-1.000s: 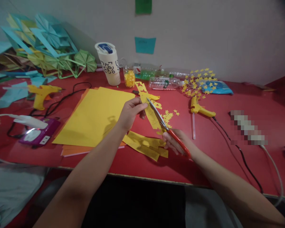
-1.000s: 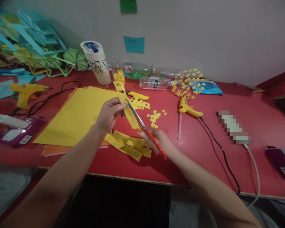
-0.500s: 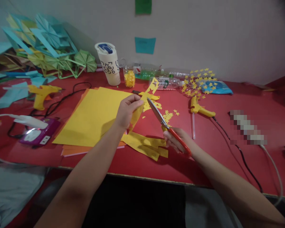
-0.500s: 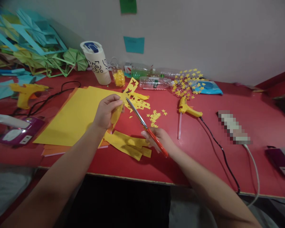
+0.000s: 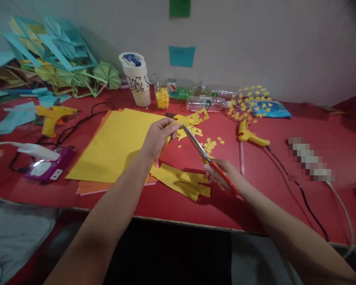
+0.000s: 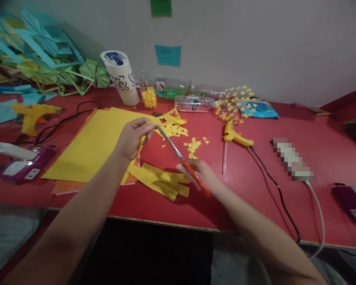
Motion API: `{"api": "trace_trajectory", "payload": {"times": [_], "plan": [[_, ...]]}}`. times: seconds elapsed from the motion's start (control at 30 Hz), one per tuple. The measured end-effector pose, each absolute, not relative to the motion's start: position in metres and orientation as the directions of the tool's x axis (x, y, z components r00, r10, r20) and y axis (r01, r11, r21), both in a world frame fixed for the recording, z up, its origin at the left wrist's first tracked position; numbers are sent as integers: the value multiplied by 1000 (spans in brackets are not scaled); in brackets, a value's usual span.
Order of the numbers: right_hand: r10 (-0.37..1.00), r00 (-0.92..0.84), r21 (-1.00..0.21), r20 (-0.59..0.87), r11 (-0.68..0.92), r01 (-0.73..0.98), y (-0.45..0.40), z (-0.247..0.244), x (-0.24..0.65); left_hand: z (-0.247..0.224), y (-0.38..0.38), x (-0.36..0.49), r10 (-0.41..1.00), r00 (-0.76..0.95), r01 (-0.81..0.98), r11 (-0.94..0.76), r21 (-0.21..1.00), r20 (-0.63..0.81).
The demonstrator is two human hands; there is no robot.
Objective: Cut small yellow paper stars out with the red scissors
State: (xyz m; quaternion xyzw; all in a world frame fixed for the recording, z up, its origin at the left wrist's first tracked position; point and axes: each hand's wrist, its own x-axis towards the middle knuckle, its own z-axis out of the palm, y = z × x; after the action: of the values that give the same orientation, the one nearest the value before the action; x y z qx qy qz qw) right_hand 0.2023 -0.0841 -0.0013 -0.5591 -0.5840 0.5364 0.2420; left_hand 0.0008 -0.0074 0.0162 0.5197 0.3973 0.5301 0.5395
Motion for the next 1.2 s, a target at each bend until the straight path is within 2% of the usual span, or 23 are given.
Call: {"api": "trace_trajectory", "payload": {"times": [0.5,0.73,1.2], "plan": [[906,-342,-869,-251,-55,492,-80,-3,209,19,-6,-6,986,140,-98,-73,993,86],[883,-349,-865,-313,-113,489,-79,1,208,23,-4,-13,977,212,-49,37,998,-26],[853,-359,-858,-379,-179,480,-79,-3,212,30,-6,-18,963,261,-7,73,997,-69]]}}
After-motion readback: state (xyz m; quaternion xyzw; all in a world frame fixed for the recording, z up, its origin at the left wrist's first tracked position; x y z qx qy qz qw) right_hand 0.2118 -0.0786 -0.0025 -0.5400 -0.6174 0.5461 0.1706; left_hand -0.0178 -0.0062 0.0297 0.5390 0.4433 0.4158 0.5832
